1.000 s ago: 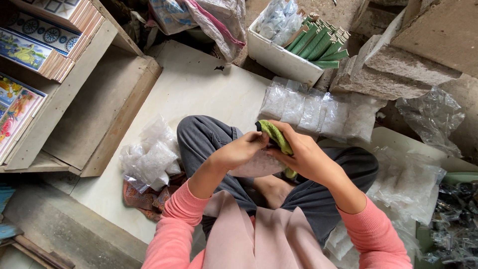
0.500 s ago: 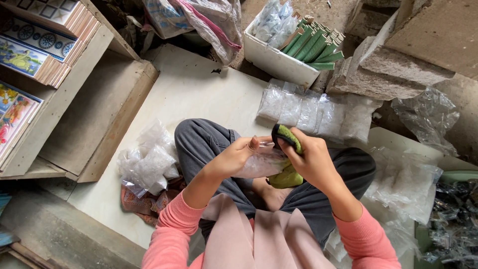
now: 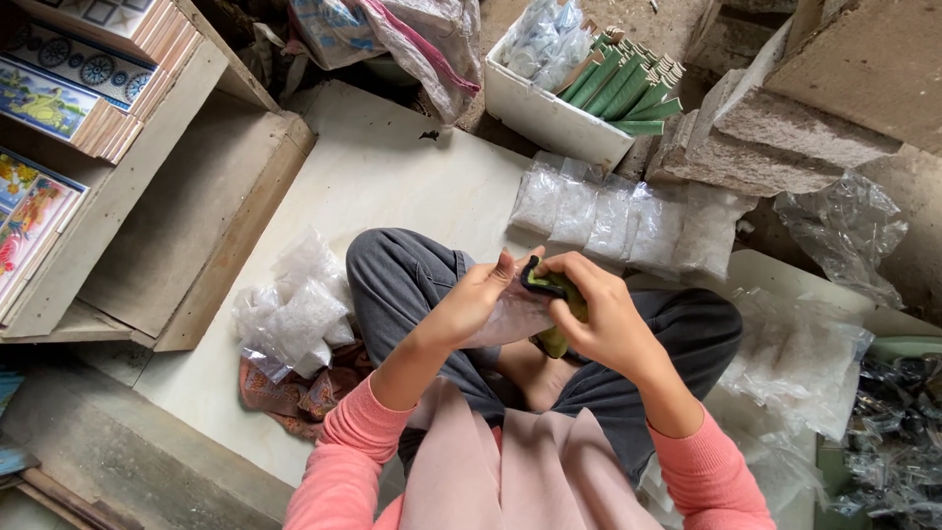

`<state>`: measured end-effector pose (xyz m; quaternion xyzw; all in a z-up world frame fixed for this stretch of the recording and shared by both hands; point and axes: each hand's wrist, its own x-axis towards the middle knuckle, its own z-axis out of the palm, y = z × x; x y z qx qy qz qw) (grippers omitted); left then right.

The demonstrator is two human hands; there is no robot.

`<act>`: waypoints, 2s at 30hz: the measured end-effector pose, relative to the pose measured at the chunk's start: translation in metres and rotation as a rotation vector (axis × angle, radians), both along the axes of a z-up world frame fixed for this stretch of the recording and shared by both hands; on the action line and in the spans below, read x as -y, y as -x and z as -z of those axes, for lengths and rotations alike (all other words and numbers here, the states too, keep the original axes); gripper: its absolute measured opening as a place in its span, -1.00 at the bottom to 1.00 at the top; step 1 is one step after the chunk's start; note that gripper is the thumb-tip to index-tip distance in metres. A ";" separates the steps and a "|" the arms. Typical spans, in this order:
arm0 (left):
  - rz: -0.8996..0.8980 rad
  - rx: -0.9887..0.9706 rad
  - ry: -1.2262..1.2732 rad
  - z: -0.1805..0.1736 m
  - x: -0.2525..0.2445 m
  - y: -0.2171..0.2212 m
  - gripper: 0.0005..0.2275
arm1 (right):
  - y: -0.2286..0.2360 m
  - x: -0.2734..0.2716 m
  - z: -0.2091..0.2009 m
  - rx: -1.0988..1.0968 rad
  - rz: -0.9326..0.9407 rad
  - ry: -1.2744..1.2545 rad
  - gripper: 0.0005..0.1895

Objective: The person wipes small objects with a green cloth and places them into plastic bags while sitting on the floor.

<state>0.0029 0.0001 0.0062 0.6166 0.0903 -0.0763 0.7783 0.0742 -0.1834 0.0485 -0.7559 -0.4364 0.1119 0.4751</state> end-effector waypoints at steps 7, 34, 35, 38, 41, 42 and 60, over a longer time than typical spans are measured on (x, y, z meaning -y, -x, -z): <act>-0.012 0.028 0.130 -0.004 0.012 0.002 -0.41 | 0.009 -0.009 0.004 0.166 0.077 -0.004 -0.81; -0.265 0.196 -0.271 -0.002 -0.001 0.020 -0.84 | 0.005 -0.014 0.023 0.236 0.116 -0.228 -0.89; -0.252 0.206 -0.288 0.006 -0.001 0.016 -0.86 | 0.005 -0.016 0.020 0.233 0.091 -0.252 -0.90; -0.247 0.202 -0.316 0.006 -0.001 0.018 -0.89 | 0.007 -0.021 0.018 0.231 0.033 -0.263 -0.90; -0.260 0.190 -0.344 -0.002 -0.007 0.016 -0.91 | 0.003 -0.020 0.019 0.248 0.009 -0.235 -0.93; -0.267 0.179 -0.362 -0.003 -0.009 0.017 -0.91 | 0.004 -0.019 0.021 0.251 0.015 -0.219 -0.95; -0.366 0.255 -0.496 -0.050 0.013 0.014 -0.75 | -0.044 0.008 -0.004 -0.123 -0.235 0.154 -0.71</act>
